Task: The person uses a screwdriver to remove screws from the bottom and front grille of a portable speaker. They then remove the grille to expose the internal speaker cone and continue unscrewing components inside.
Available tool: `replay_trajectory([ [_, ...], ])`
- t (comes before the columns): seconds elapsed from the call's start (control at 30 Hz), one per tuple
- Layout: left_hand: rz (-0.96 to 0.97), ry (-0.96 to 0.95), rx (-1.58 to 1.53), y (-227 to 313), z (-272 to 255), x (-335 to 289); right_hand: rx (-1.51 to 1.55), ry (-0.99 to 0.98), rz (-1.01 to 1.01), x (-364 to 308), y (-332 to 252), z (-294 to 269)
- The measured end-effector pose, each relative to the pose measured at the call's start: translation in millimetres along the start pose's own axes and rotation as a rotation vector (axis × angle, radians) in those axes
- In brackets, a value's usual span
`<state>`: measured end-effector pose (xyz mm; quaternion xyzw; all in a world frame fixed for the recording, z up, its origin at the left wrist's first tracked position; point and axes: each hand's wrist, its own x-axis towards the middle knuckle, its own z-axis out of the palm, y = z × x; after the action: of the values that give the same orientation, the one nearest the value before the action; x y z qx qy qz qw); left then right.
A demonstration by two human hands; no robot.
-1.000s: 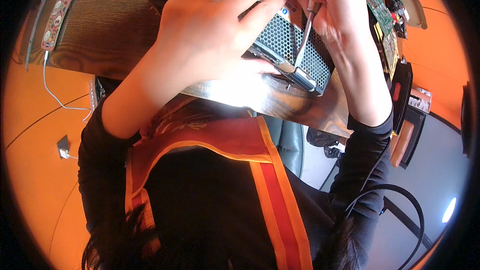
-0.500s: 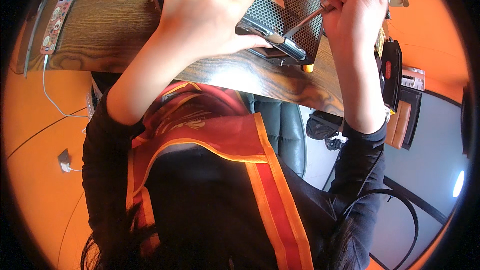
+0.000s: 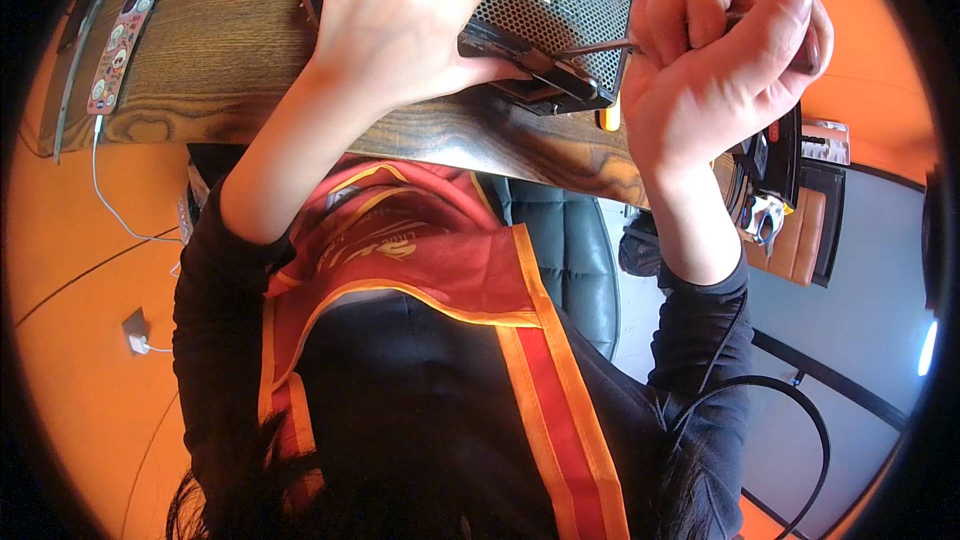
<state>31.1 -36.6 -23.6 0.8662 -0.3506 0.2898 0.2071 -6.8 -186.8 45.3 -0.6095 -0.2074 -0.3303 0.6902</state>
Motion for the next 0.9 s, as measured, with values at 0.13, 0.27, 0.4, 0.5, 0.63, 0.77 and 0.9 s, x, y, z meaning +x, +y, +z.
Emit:
replay_trajectory([
  [0.13,0.054,0.014,0.062,0.2,-2.1,-0.4,-0.181,0.036,-0.106,-11.3,0.2,5.5],
  [0.27,0.052,0.034,0.001,-0.3,-3.6,-0.7,-0.212,-0.015,-0.175,-18.4,-4.3,12.5],
  [0.4,0.088,0.047,0.085,-0.3,-2.4,-0.1,-0.185,-0.068,-0.069,10.6,3.6,3.5],
  [0.5,0.069,0.05,0.034,0.0,-1.7,-0.1,-0.05,0.097,0.446,38.3,24.1,-6.3],
  [0.63,0.086,0.0,0.043,-1.6,-1.8,-0.9,0.033,0.028,0.617,50.7,46.0,-7.3],
  [0.77,0.128,-0.031,0.14,-3.0,-0.7,-1.0,-0.002,0.09,0.568,44.2,40.3,-7.2],
  [0.9,0.108,-0.057,0.174,-2.9,0.3,-1.1,-0.019,0.042,0.492,41.6,41.1,-4.5],
])
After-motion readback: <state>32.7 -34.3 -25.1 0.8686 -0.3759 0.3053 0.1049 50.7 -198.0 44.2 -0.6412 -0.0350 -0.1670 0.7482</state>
